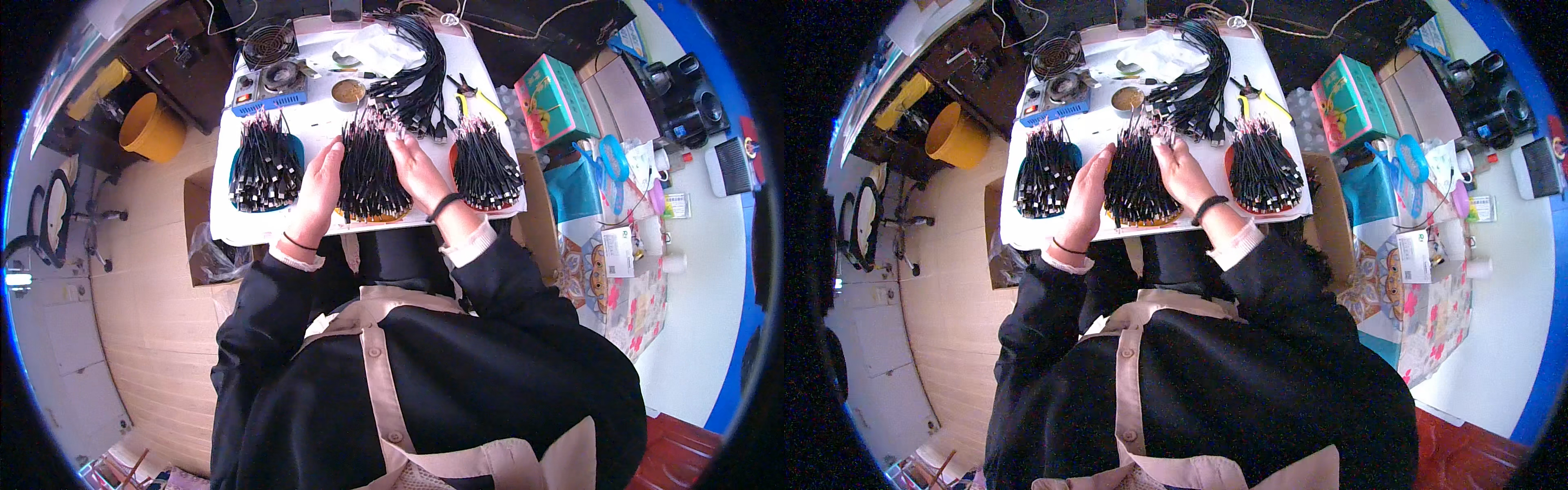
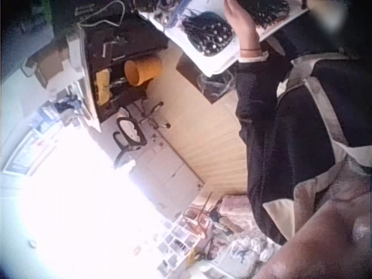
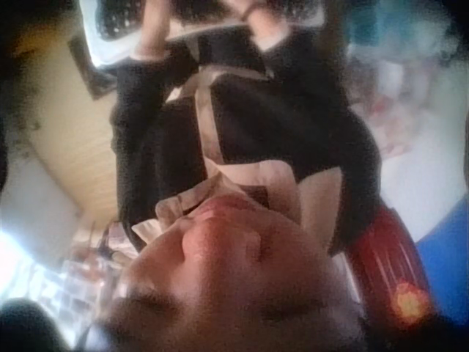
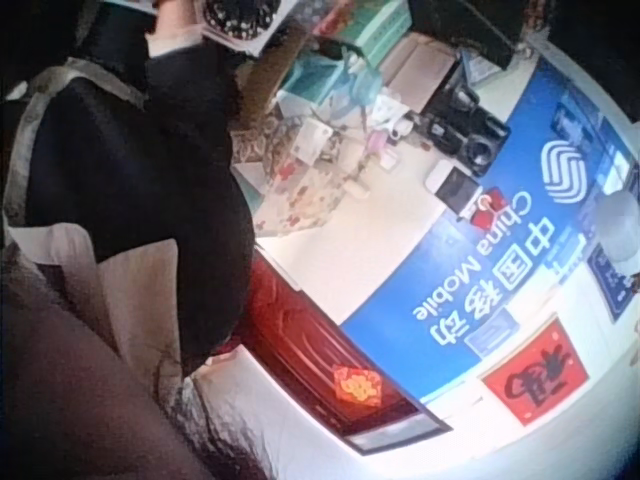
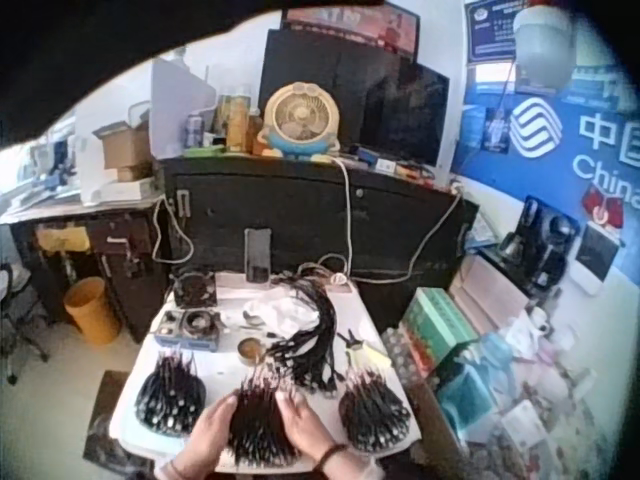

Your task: The person unpacks bundles of black wires from a cardboard box and places them on a table. They then pick individual wires and attach small white plastic connectors to the ends, placing the finished units into a blue tray.

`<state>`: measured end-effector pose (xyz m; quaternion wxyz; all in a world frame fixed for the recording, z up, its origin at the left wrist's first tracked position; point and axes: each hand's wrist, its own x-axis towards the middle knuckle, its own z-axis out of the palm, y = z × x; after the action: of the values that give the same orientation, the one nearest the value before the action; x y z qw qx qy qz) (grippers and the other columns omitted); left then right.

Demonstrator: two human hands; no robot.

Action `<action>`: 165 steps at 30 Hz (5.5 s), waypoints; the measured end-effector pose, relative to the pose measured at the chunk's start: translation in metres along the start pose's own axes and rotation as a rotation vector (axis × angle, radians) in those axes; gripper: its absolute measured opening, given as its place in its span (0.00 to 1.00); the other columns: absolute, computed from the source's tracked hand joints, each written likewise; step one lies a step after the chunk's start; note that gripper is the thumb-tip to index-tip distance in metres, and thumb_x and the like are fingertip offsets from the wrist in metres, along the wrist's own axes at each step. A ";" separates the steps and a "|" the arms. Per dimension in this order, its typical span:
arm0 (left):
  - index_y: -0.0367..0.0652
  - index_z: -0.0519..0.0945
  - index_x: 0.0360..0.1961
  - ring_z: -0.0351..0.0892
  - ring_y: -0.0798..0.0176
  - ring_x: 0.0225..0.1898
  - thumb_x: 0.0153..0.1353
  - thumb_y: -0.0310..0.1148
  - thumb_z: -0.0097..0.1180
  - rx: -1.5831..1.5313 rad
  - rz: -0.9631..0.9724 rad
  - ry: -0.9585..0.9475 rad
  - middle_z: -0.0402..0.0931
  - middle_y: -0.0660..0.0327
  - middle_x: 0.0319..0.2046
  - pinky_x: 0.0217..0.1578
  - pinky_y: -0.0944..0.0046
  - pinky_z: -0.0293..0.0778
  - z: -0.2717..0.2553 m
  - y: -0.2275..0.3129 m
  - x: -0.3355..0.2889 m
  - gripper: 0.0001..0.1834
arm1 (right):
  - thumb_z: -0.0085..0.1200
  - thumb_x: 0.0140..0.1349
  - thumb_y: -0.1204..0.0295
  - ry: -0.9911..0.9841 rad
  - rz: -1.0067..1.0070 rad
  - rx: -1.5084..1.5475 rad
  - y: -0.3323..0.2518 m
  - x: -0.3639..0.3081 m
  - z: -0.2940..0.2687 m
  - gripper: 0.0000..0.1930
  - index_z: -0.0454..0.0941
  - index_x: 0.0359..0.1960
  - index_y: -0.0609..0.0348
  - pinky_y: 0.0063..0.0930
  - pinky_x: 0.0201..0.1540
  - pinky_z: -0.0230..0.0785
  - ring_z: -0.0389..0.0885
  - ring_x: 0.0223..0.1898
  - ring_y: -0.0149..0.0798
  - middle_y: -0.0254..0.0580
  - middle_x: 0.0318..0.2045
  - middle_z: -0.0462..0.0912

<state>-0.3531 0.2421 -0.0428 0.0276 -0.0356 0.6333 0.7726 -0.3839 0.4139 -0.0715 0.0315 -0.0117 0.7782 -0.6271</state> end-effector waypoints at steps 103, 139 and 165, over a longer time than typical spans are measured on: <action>0.38 0.57 0.63 0.59 0.56 0.65 0.70 0.34 0.36 -0.438 0.216 0.167 0.63 0.50 0.60 0.67 0.59 0.50 0.019 -0.021 -0.016 0.23 | 0.29 0.74 0.59 0.061 -0.236 0.437 0.005 -0.054 -0.031 0.21 0.66 0.54 0.64 0.33 0.65 0.55 0.69 0.60 0.41 0.48 0.56 0.73; 0.31 0.45 0.68 0.50 0.49 0.69 0.72 0.38 0.37 0.266 0.310 -0.117 0.48 0.41 0.67 0.66 0.58 0.49 0.036 -0.031 0.010 0.31 | 0.36 0.72 0.59 0.020 -0.349 -0.249 -0.018 -0.064 -0.020 0.28 0.54 0.65 0.71 0.35 0.66 0.50 0.60 0.66 0.54 0.63 0.62 0.62; 0.38 0.80 0.32 0.79 0.61 0.30 0.56 0.24 0.56 0.840 0.470 0.300 0.78 0.54 0.26 0.32 0.65 0.73 -0.065 0.085 0.000 0.04 | 0.40 0.72 0.68 0.020 -0.229 -0.030 -0.036 -0.068 -0.065 0.14 0.69 0.52 0.63 0.25 0.48 0.69 0.77 0.43 0.30 0.40 0.42 0.80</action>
<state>-0.3596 0.1618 0.0271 -0.2265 0.0116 0.8773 0.4229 -0.3213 0.4734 -0.0203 -0.0484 -0.0946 0.7813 -0.6150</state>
